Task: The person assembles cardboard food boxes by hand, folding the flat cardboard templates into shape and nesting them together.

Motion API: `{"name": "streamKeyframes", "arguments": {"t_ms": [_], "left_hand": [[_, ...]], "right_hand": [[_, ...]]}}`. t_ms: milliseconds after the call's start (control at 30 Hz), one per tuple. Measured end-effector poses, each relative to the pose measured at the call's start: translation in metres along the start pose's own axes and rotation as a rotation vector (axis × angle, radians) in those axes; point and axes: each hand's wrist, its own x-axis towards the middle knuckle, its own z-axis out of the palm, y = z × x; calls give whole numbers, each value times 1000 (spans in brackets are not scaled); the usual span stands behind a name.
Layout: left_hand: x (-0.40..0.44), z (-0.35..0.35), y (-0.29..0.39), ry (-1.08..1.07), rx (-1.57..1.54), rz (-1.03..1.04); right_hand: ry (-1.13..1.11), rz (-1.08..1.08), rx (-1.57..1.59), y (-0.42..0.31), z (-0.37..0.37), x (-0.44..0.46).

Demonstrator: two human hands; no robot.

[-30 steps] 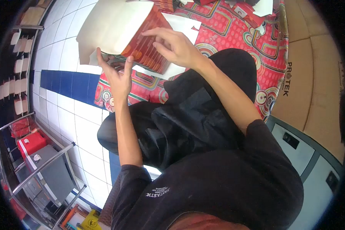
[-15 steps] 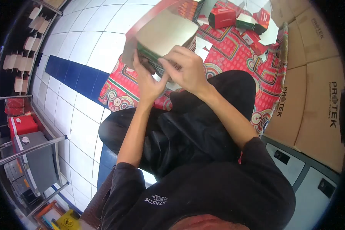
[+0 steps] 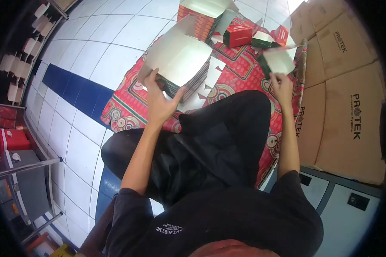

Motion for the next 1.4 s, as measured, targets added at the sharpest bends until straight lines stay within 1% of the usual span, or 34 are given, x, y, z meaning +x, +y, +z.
{"name": "streamKeyframes", "arguments": {"t_ms": [67, 100, 133, 167, 200, 233, 267, 300, 367, 400, 433, 500, 567, 633, 667, 700, 733, 767, 800, 833, 867, 900, 933, 967, 1033, 1067, 1100, 1167, 1200, 1233, 1300, 1333, 1367, 1400], "left_hand": [[-9, 10, -10, 27, -1, 22], [-13, 13, -13, 60, 2, 40], [-20, 14, -8, 58, 7, -36], [-26, 17, -10, 53, 18, -30], [-32, 22, -16, 79, 14, -48], [-37, 26, -18, 104, 9, -69], [-40, 26, -12, 102, 33, -123], [-44, 29, -12, 85, 39, -122], [-45, 35, -17, 73, -27, -238], [-42, 36, -11, 46, -61, -306], [-43, 39, -20, 32, -54, -299], [-45, 44, -47, 21, -14, -270], [-49, 44, -47, -16, -37, -247], [-53, 44, -56, -42, 26, -265], [-54, 44, -51, -54, -57, -333], [-53, 43, -44, -65, -51, -326], [-51, 43, -36, -77, -111, -399], [-48, 44, -35, -87, -173, -472], [-49, 47, -45, -82, -108, -468], [-49, 48, -51, -94, -105, -475], [-47, 51, -58, -91, -44, -396], [-46, 53, -64, -87, 17, -318], [-43, 54, -64, -98, -97, -392], [-42, 54, -68, -108, -94, -409], [-43, 51, -77, -176, -32, -422], [-37, 54, -56, -131, -64, -460], [-33, 52, -49, -139, -62, -471], [-30, 51, -43, -211, -42, -521], [-28, 52, -41, -215, -43, -530], [-28, 50, -40, -247, -19, -581], [-24, 51, -34, -284, 6, -632], [-22, 54, -29, -249, -11, -631], [-22, 55, -26, -216, -26, -631], [-22, 55, -27, -223, -22, -639]], "right_hand": [[-150, -6, -165, 65, 15, -28], [-146, -2, -160, 85, 21, -40], [-238, 8, -134, 101, 26, -55], [-329, 18, -106, 109, 30, -67], [-234, 40, -223, 91, 26, -72], [-234, 51, -213, 69, 27, -63], [-18, 22, -95, 50, 29, -49], [198, -5, 18, 32, 30, -34], [74, 48, 28, -5, 27, 4], [50, 26, 21, -27, 27, 25], [28, -1, 16, -51, 30, 48], [52, -132, 171, -100, 46, 86], [-39, -176, 302, -110, 88, 124], [-313, -75, -125, -95, 137, 168], [-308, -62, -121, -75, 161, 180], [-88, -155, -205, -54, 188, 190], [134, -248, -292, -34, 211, 201], [142, -240, -293, -11, 230, 215], [178, -336, -263, 15, 247, 224], [207, -429, -234, 32, 259, 225], [199, -419, -239, 29, 254, 222], [0, -299, -407, 14, 238, 219], [-110, -231, -486, 12, 233, 219], [-225, -170, -568, 10, 227, 219], [-52, -369, -619, 24, 232, 227], [-76, -453, -643, 30, 232, 233], [-89, -448, -643, 29, 230, 241], [-630, -58, -670, 30, 233, 259], [-692, 11, -754, 33, 240, 266], [-705, 14, -755, 41, 241, 267], [-661, -106, -566, 7, 191, 265], [-617, -47, -546, -5, 179, 265], [-625, -43, -545, 0, 194, 272], [-537, 13, -549, 7, 212, 281]]}}
